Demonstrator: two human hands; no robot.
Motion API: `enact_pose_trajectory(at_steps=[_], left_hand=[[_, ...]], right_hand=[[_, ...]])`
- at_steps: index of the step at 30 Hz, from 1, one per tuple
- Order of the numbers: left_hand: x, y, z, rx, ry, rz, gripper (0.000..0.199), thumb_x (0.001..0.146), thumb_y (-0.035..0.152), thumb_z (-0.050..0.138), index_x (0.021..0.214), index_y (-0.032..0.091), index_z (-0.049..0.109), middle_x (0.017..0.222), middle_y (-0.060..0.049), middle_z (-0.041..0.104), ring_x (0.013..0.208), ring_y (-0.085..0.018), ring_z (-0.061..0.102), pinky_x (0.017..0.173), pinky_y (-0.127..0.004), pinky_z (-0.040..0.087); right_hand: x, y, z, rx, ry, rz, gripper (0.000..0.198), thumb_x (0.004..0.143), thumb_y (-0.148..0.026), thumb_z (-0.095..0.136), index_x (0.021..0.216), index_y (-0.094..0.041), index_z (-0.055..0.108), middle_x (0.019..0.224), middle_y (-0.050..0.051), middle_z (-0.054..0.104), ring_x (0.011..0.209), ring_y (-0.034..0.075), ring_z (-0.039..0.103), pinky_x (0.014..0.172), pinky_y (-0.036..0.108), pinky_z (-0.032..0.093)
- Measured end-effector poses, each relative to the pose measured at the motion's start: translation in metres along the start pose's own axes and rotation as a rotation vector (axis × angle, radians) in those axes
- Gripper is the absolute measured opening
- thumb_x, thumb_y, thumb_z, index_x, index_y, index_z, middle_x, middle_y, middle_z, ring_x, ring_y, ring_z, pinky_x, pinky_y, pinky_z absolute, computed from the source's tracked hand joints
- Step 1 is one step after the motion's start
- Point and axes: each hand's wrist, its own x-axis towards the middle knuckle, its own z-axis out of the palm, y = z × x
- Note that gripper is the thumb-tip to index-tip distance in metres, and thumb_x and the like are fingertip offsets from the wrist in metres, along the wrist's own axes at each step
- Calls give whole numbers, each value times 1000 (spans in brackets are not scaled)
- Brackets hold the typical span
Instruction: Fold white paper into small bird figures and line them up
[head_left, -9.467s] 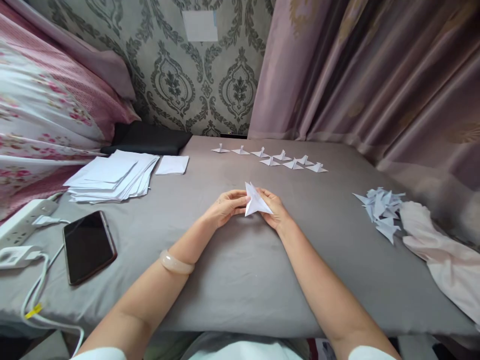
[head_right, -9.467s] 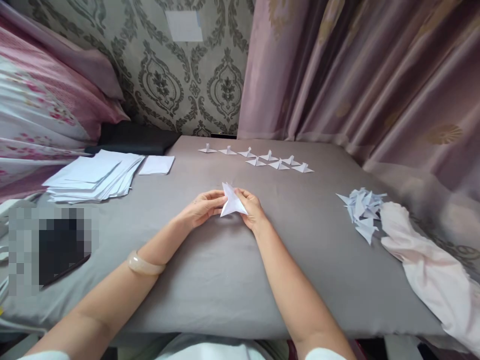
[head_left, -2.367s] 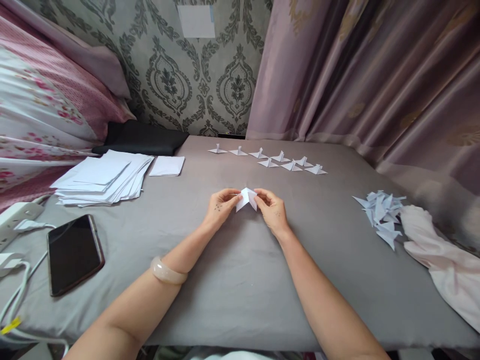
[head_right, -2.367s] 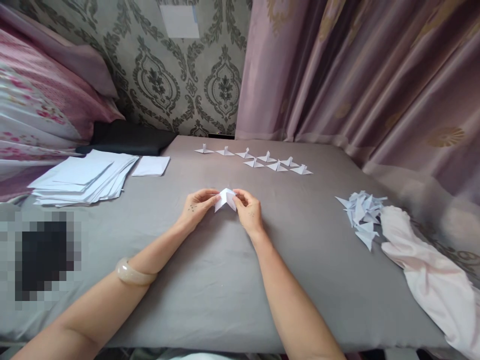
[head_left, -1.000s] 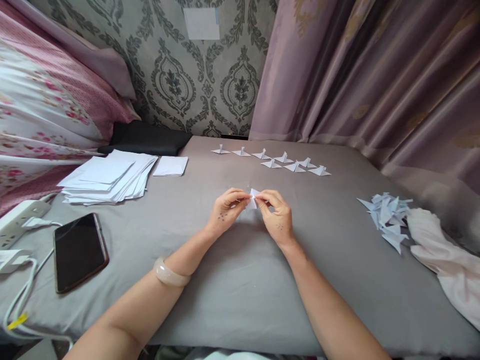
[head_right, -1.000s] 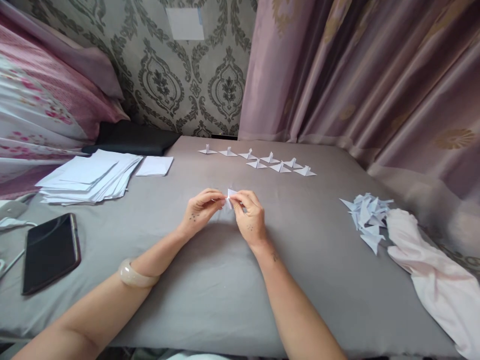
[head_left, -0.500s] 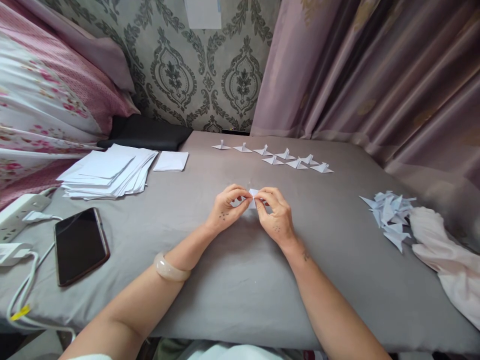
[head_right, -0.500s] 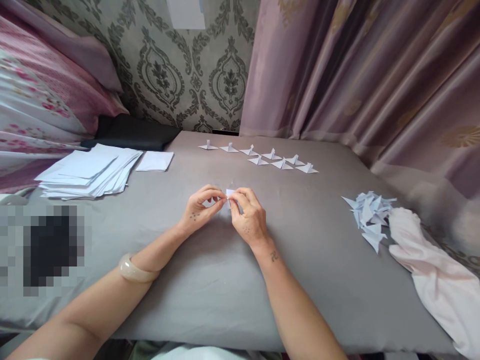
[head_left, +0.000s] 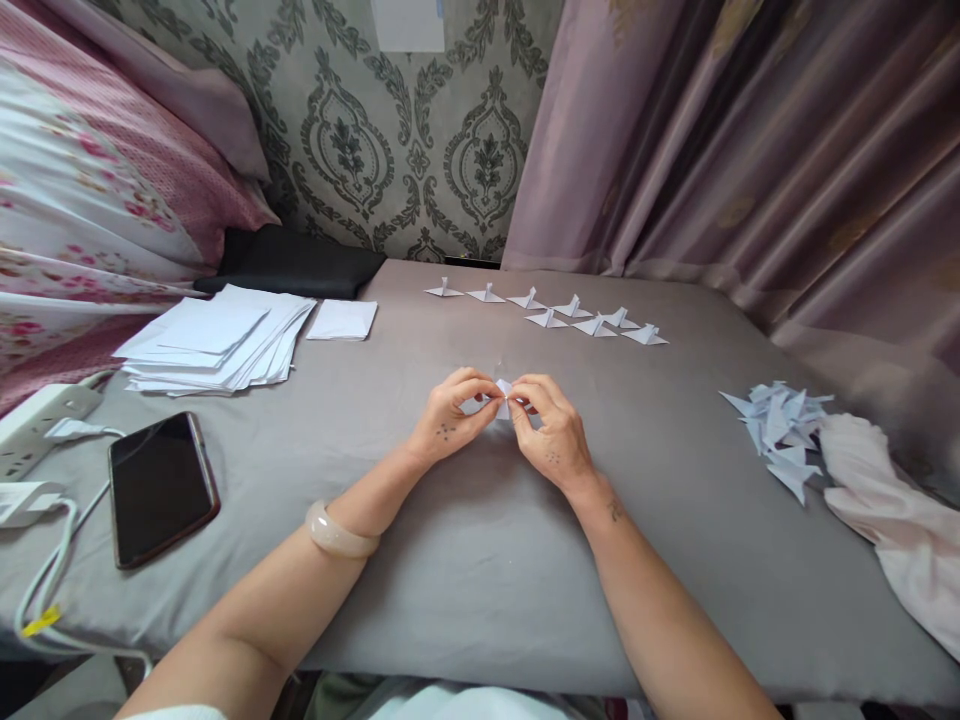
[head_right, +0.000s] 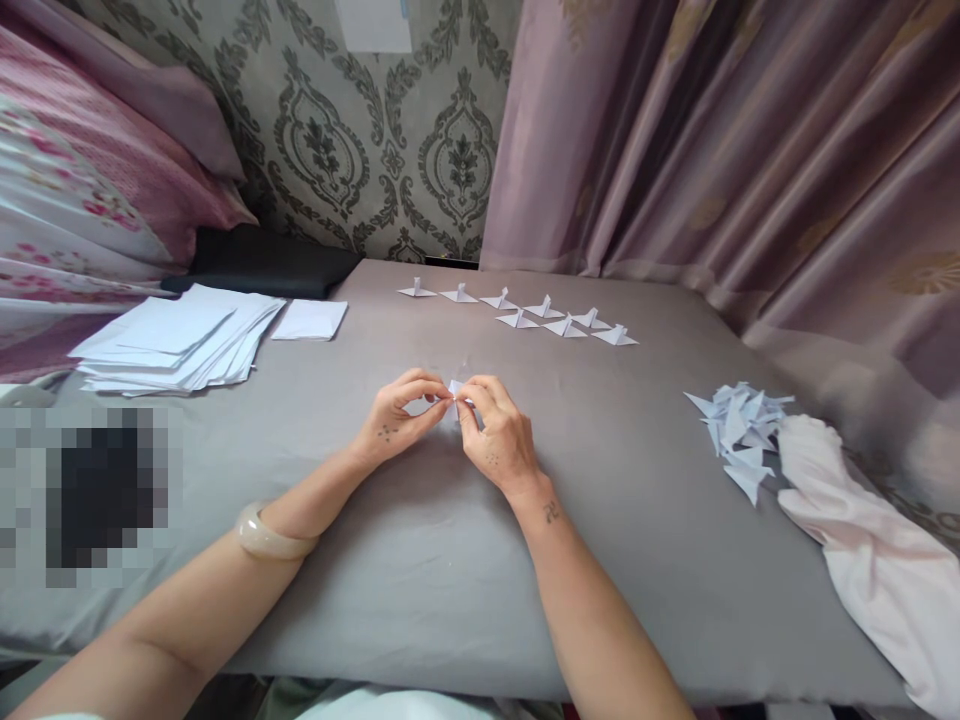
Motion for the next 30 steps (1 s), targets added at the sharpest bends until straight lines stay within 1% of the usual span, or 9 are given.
enact_pose_trajectory(at_steps=[4, 8, 12, 15, 17, 20, 22, 26, 30], left_hand=[[-1, -1, 1, 2, -5, 3, 4, 84, 16, 61, 85, 17, 65, 82, -5, 60, 76, -14, 57, 71, -28, 48], [-1, 1, 0, 48, 18, 24, 4, 84, 18, 61, 86, 19, 65, 87, -5, 61, 83, -15, 59, 78, -30, 48], [2, 5, -2, 124, 52, 56, 4, 83, 18, 63, 82, 20, 67, 103, -9, 66, 96, -20, 57, 90, -38, 45], [4, 7, -3, 116, 16, 44, 7, 84, 18, 61, 81, 21, 67, 112, -9, 68, 105, -22, 55, 96, -42, 41], [4, 6, -4, 86, -9, 40, 8, 85, 19, 60, 82, 21, 67, 107, -8, 71, 106, -22, 56, 96, -43, 41], [3, 4, -4, 77, -22, 41, 7, 85, 21, 61, 81, 21, 67, 91, -6, 73, 95, -21, 57, 93, -41, 41], [3, 3, -3, 94, -25, 37, 7, 84, 22, 62, 81, 21, 67, 85, -5, 72, 88, -20, 56, 90, -40, 41], [2, 3, -2, 100, -26, 22, 6, 84, 22, 62, 81, 21, 67, 85, -5, 71, 87, -20, 53, 89, -39, 40], [1, 4, -1, 52, -18, -12, 5, 83, 22, 63, 80, 20, 66, 84, -5, 70, 85, -19, 52, 90, -39, 40]], right_hand=[[0, -1, 0, -8, 3, -5, 12, 89, -20, 50, 91, -24, 61, 100, 5, 64, 84, 15, 63, 73, 27, 53], [2, -2, -2, 37, 12, -13, 14, 87, -17, 51, 92, -24, 62, 100, 5, 64, 89, 17, 63, 74, 28, 53], [4, -6, -5, 83, -14, -26, 15, 83, -17, 55, 95, -25, 61, 103, 5, 64, 88, 17, 63, 74, 29, 53], [5, -6, -6, 108, -7, -26, 15, 82, -17, 55, 93, -25, 61, 103, 4, 64, 85, 16, 63, 73, 29, 53], [5, -5, -6, 119, 5, -26, 15, 82, -16, 54, 92, -25, 61, 101, 4, 65, 86, 16, 63, 74, 30, 53], [5, -4, -6, 120, 12, -24, 16, 82, -15, 53, 91, -24, 62, 97, 4, 65, 84, 16, 63, 73, 29, 53], [5, -4, -5, 117, 11, -15, 15, 82, -14, 53, 91, -24, 61, 96, 4, 65, 80, 15, 63, 71, 29, 53], [5, -5, -5, 146, 19, 8, 14, 81, -14, 54, 89, -23, 60, 94, 3, 65, 73, 13, 62, 67, 27, 52], [5, -4, -5, 179, 21, 23, 14, 81, -14, 53, 87, -23, 61, 93, 2, 65, 74, 13, 62, 67, 27, 52]])
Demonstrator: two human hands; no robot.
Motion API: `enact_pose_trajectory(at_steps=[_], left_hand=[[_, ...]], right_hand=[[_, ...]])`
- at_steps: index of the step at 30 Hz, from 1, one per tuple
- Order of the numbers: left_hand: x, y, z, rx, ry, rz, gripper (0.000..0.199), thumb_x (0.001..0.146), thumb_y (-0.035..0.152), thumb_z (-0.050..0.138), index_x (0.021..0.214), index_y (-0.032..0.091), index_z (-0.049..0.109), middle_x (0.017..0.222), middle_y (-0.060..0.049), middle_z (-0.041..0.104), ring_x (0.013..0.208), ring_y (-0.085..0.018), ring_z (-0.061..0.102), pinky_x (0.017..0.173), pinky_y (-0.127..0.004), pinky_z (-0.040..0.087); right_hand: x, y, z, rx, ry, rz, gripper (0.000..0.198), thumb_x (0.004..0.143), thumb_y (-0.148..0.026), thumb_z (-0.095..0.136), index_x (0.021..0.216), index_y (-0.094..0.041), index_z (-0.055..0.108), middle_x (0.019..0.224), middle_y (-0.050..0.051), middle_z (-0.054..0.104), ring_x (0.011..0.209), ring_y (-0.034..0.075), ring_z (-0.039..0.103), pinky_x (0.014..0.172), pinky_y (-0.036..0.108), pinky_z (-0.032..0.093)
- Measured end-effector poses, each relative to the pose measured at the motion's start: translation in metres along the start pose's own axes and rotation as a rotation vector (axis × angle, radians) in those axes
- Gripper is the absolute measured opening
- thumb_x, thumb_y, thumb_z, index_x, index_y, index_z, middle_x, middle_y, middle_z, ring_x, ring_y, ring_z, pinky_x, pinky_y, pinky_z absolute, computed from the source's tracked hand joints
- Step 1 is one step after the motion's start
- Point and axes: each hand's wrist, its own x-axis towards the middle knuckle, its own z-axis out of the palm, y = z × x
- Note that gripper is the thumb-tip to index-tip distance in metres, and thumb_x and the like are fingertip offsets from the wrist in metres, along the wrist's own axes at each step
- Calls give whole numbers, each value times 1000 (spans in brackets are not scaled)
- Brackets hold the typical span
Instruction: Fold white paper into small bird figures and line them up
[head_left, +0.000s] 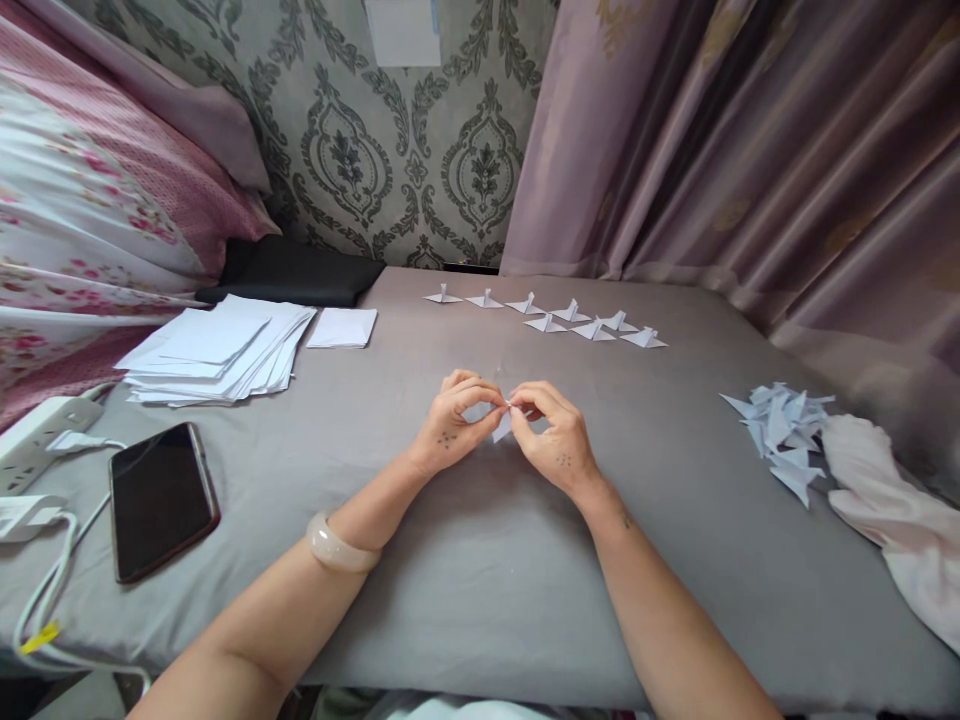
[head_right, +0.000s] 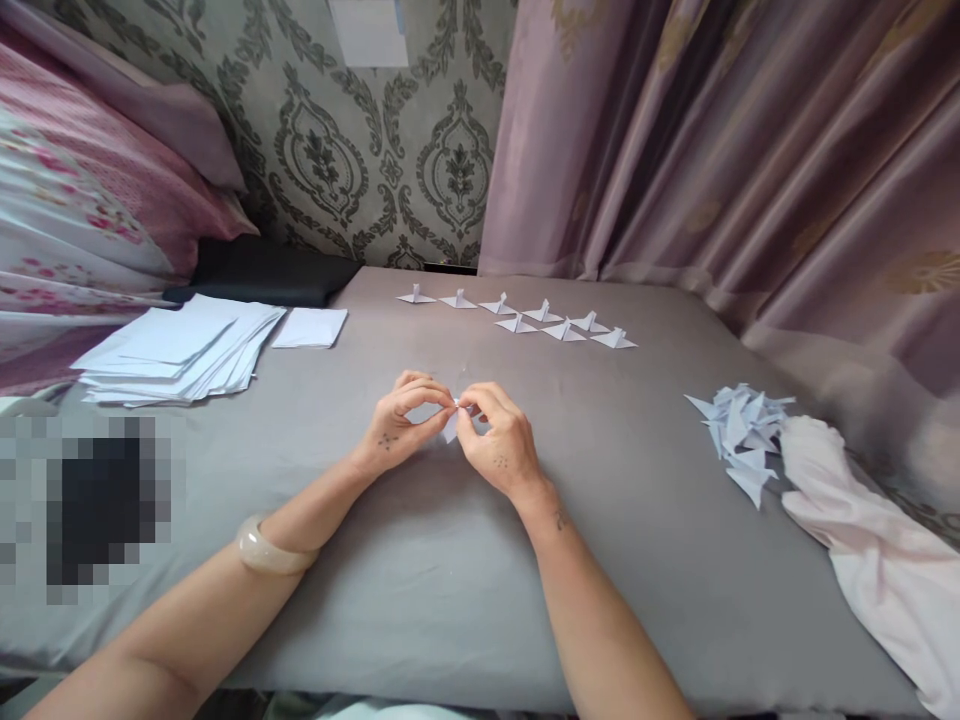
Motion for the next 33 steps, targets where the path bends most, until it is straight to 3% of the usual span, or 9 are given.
enact_pose_trajectory(at_steps=[4, 9, 11, 14, 18, 22, 28, 33], left_hand=[[0, 1, 3, -109, -4, -130, 4, 80, 25, 67, 78, 21, 68, 84, -5, 69, 86, -19, 54, 90, -38, 41], [0, -5, 12, -623, 173, -616, 16, 74, 32, 74, 77, 18, 69, 77, -2, 67, 72, -13, 58, 73, -29, 45], [2, -7, 13, -782, 237, -715, 18, 70, 32, 77, 75, 17, 69, 73, -1, 66, 68, -11, 57, 71, -26, 45], [4, -8, 13, -876, 299, -760, 20, 65, 30, 81, 74, 16, 69, 73, -1, 67, 69, -10, 58, 72, -25, 46], [4, -5, 13, -940, 317, -802, 22, 62, 29, 82, 72, 14, 69, 74, -1, 67, 69, -10, 59, 71, -24, 46], [4, -2, 15, -931, 332, -772, 21, 64, 29, 81, 73, 14, 69, 73, 0, 66, 69, -9, 58, 72, -23, 47], [1, 3, 21, -837, 284, -723, 21, 66, 30, 80, 76, 15, 69, 75, 0, 65, 70, -10, 58, 73, -25, 45], [2, 5, 20, -853, 276, -731, 21, 64, 28, 82, 73, 15, 68, 73, 1, 64, 69, -9, 57, 71, -23, 44]], right_hand=[[1, 2, 0, 56, 0, 47, 9, 81, -18, 55, 83, -23, 62, 94, 4, 65, 76, 14, 64, 68, 28, 53], [4, 4, 0, 371, 44, 334, 19, 84, -34, 58, 97, -22, 63, 92, 4, 67, 70, 14, 64, 63, 29, 55], [4, 4, 1, 396, 74, 349, 19, 83, -35, 59, 96, -21, 63, 93, 5, 67, 73, 15, 64, 64, 29, 55], [3, 0, 4, 285, 128, 219, 11, 82, -31, 61, 86, -21, 65, 94, 5, 63, 78, 15, 63, 68, 28, 55], [-1, -6, 11, 199, 110, 128, 12, 85, -26, 57, 88, -22, 68, 93, 4, 61, 77, 13, 62, 67, 27, 54], [-4, -8, 17, 188, 84, 167, 15, 85, -31, 59, 92, -21, 67, 96, 6, 64, 79, 14, 63, 67, 27, 55], [-5, -4, 22, 137, 224, 253, 15, 83, -34, 60, 78, -20, 64, 83, 4, 64, 71, 14, 62, 63, 26, 54], [-5, -2, 20, 133, 223, 238, 13, 83, -31, 60, 76, -21, 65, 87, 5, 64, 77, 15, 62, 65, 27, 54]])
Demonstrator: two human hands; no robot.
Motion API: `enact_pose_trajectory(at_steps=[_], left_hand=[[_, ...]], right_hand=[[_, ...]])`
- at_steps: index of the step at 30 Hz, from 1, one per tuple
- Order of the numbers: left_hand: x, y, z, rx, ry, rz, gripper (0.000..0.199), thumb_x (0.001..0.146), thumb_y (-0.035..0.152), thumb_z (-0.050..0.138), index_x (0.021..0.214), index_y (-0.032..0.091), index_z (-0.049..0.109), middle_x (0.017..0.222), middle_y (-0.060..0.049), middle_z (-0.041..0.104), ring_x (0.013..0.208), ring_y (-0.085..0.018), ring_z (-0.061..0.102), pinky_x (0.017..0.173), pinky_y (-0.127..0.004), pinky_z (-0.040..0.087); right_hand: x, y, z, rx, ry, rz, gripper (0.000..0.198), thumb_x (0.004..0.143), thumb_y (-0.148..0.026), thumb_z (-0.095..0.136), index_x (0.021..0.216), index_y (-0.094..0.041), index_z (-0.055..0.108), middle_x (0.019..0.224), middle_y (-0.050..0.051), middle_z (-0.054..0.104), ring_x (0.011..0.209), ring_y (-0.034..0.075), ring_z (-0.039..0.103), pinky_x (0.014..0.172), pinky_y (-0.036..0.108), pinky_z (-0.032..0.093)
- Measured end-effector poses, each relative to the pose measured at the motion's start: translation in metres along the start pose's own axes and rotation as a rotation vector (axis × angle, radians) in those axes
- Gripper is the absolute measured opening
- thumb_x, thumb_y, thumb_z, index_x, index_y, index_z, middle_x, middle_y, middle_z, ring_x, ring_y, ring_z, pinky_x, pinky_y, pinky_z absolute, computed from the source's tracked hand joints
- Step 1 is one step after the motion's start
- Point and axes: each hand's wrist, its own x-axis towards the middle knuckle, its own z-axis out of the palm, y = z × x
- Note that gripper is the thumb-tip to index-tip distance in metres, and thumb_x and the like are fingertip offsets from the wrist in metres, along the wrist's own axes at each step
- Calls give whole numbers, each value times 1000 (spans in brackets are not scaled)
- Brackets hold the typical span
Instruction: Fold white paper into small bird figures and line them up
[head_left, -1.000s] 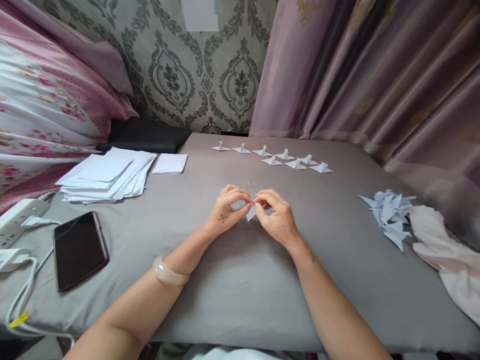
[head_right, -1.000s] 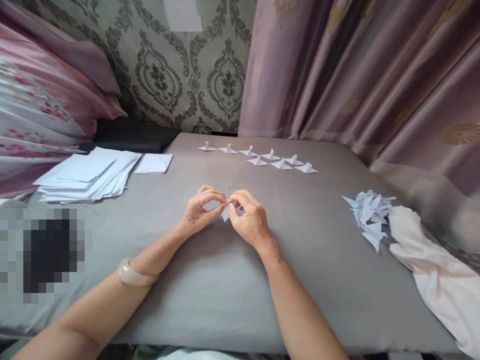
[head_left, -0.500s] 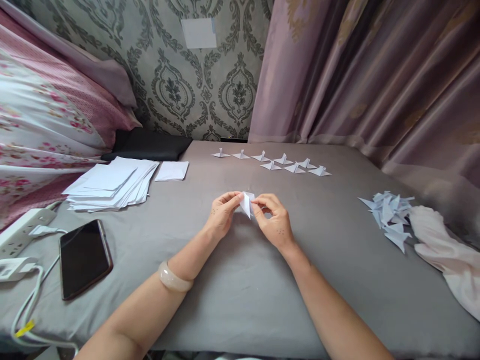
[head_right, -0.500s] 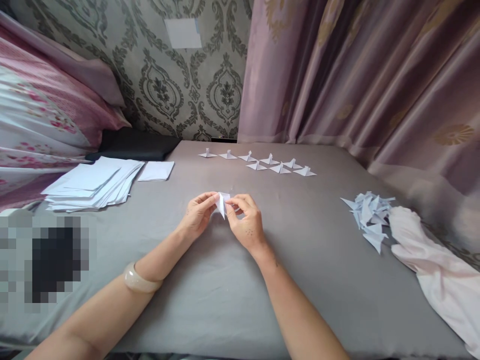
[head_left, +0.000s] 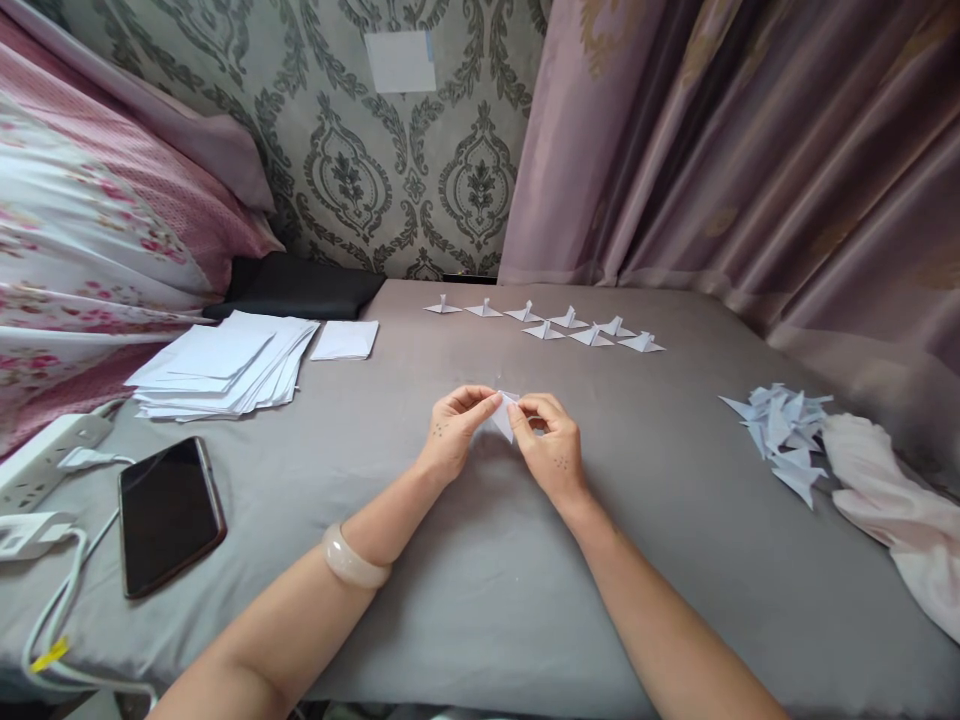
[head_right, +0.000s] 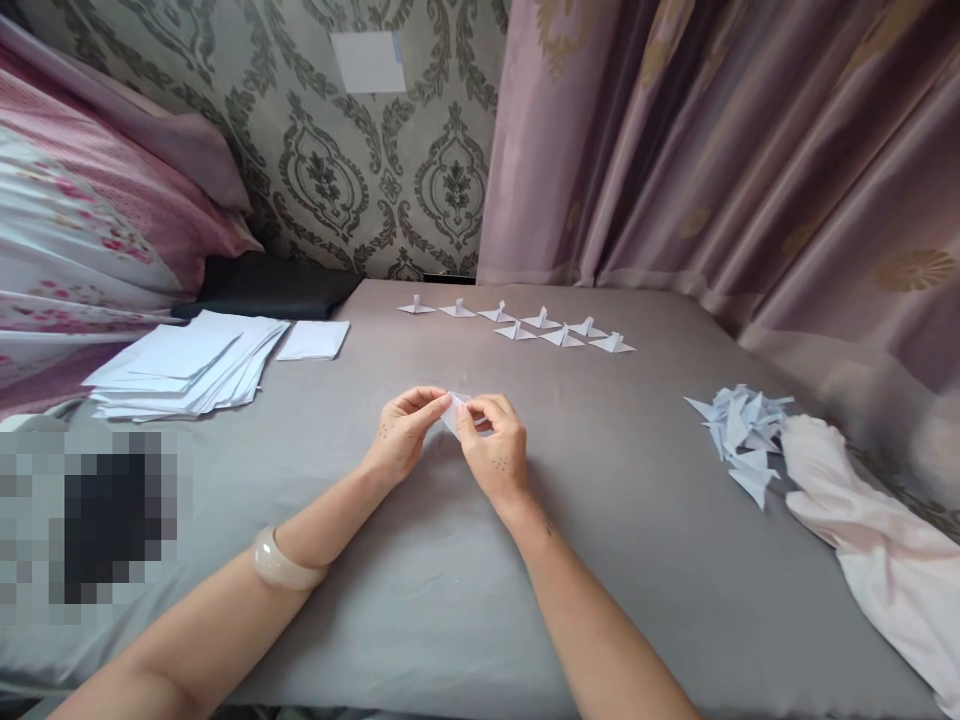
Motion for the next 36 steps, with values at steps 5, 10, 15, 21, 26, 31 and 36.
enact_pose_trajectory(at_steps=[5, 10, 15, 21, 26, 31, 36], left_hand=[[-1, 3, 2, -127, -4, -77, 22, 63, 26, 83, 72, 14, 67, 71, 1, 64, 68, -8, 58, 69, -22, 45], [-2, 0, 3, -210, -20, -109, 23, 62, 25, 84, 74, 14, 66, 72, 1, 64, 68, -9, 60, 67, -22, 46], [0, 1, 0, -157, -54, -98, 29, 62, 23, 84, 87, 16, 70, 78, 0, 66, 72, -10, 60, 71, -23, 46], [-1, 3, -4, -33, -75, -98, 21, 66, 29, 81, 79, 15, 73, 76, -2, 67, 73, -10, 58, 72, -23, 43], [0, 4, -3, -100, -34, -153, 20, 61, 27, 84, 69, 14, 69, 67, 0, 64, 65, -10, 57, 68, -24, 42], [1, 5, -2, -162, -4, -247, 23, 59, 25, 83, 59, 13, 64, 58, 0, 59, 57, -10, 53, 61, -25, 40], [1, 3, -1, -165, -17, -243, 23, 60, 26, 82, 60, 12, 64, 59, -1, 60, 58, -10, 55, 62, -24, 41]], right_hand=[[2, 0, -1, 91, -29, 13, 11, 81, -28, 61, 76, -20, 67, 100, 7, 69, 92, 19, 65, 81, 33, 53], [2, 0, -3, 108, -26, 39, 13, 80, -29, 62, 72, -20, 66, 86, 5, 69, 83, 18, 65, 80, 33, 52], [1, -3, -4, 66, -36, 42, 13, 80, -27, 62, 71, -20, 66, 83, 4, 69, 80, 17, 64, 79, 31, 50], [2, -7, -6, 38, -75, 34, 13, 81, -27, 61, 72, -20, 66, 81, 3, 70, 78, 16, 63, 77, 30, 48], [1, -8, -6, 45, -103, 30, 14, 81, -26, 60, 69, -20, 65, 80, 3, 69, 79, 17, 64, 78, 30, 47], [0, -7, -3, 90, -139, 76, 16, 80, -27, 61, 66, -19, 64, 77, 3, 68, 77, 17, 63, 77, 31, 46], [1, -4, 0, 238, -116, 313, 16, 73, -32, 68, 65, -20, 61, 71, 1, 67, 69, 17, 61, 70, 30, 46]])
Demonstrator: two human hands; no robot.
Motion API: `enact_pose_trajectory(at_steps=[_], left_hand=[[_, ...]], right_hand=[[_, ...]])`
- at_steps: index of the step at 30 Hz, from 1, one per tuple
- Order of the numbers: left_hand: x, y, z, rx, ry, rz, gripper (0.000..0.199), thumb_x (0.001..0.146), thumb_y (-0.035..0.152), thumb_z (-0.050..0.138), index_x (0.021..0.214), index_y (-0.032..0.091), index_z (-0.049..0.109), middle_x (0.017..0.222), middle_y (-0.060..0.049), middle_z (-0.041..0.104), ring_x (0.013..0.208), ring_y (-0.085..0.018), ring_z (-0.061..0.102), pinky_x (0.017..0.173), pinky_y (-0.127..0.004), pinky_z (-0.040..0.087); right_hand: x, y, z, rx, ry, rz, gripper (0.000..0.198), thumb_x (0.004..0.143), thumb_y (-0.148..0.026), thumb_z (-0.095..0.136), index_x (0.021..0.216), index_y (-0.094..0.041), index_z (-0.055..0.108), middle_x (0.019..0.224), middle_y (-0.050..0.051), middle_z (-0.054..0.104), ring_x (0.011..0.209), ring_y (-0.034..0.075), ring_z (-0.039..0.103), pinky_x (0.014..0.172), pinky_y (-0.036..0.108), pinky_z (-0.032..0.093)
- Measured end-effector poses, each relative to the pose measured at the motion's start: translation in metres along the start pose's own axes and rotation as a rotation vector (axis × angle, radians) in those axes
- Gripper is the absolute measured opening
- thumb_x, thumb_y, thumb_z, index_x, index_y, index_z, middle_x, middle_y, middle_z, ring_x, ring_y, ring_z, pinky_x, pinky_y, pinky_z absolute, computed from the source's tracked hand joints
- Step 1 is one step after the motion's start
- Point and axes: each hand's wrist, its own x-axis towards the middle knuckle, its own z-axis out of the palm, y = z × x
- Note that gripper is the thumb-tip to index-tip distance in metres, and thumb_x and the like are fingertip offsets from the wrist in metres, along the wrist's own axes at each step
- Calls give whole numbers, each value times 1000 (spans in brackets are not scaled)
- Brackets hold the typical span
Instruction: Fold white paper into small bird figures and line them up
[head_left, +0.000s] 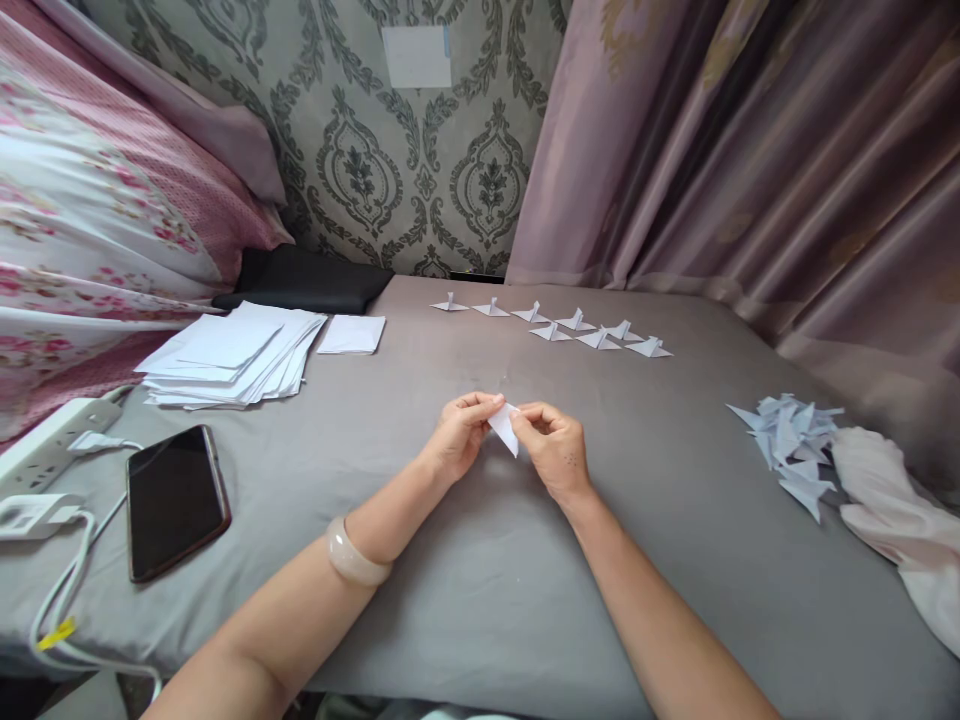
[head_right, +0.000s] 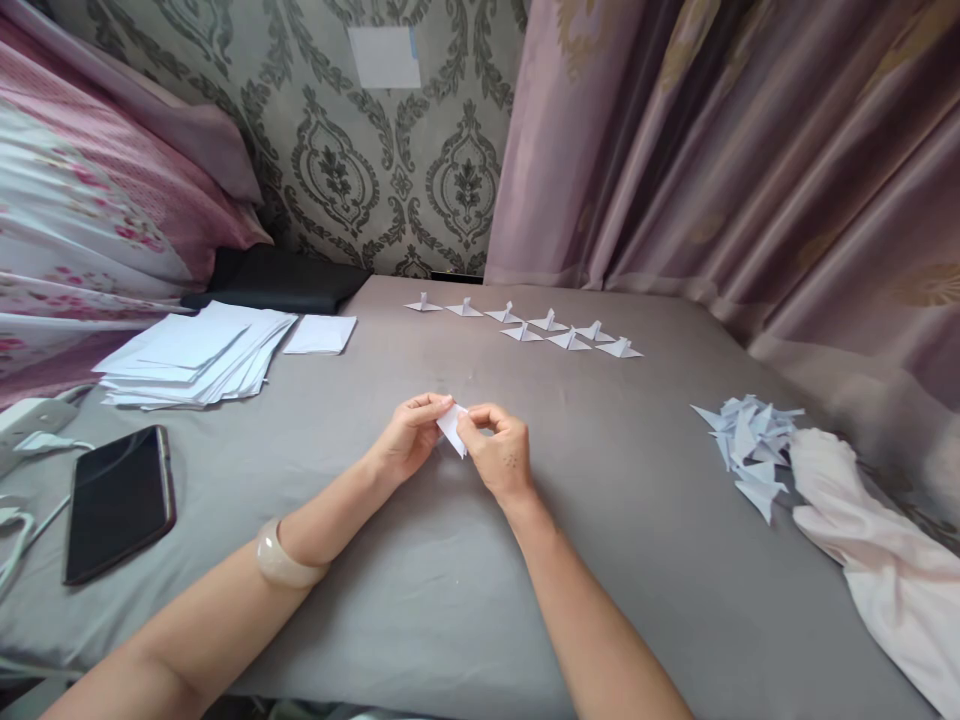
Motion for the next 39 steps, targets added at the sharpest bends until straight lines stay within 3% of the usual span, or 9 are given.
enact_pose_trajectory(at_steps=[4, 7, 12, 26, 33, 39], left_hand=[[0, -1, -1, 33, -55, 66, 24, 64, 31, 83, 71, 13, 69, 68, -1, 64, 64, -10, 57, 68, -24, 43], [-2, 0, -2, 111, -100, 65, 27, 67, 34, 81, 82, 13, 71, 77, -3, 68, 71, -12, 59, 72, -25, 43], [-2, 0, -5, 224, -138, 70, 25, 66, 32, 82, 81, 15, 72, 80, -3, 69, 73, -11, 59, 73, -25, 42], [4, -6, -7, 194, -97, 108, 25, 62, 33, 83, 71, 14, 70, 69, -1, 66, 64, -9, 54, 69, -24, 39], [7, -11, -4, 68, -85, 122, 30, 62, 34, 83, 78, 15, 67, 79, -1, 65, 69, -9, 56, 65, -22, 39], [9, -13, -9, 147, -119, 168, 30, 64, 33, 81, 80, 16, 62, 76, 0, 63, 71, -10, 57, 66, -22, 40]], right_hand=[[4, 1, -1, 283, 27, 134, 31, 65, -30, 76, 85, -23, 53, 68, -3, 69, 61, 14, 61, 62, 28, 46], [6, 0, -3, 332, 31, 142, 40, 64, -28, 78, 94, -23, 52, 71, -2, 70, 63, 13, 62, 65, 27, 47], [9, 1, -7, 350, 41, 124, 39, 66, -29, 78, 96, -22, 55, 74, -2, 69, 68, 13, 63, 69, 28, 47], [12, 8, -8, 432, 8, 164, 34, 67, -37, 79, 93, -21, 62, 77, -2, 68, 72, 12, 61, 71, 27, 46], [5, 6, 1, 218, -100, 66, 34, 66, -40, 76, 92, -19, 68, 93, 5, 72, 83, 17, 63, 74, 30, 49], [8, 7, -2, 128, -71, 63, 34, 67, -44, 73, 87, -17, 72, 73, 2, 70, 66, 14, 60, 66, 29, 48]])
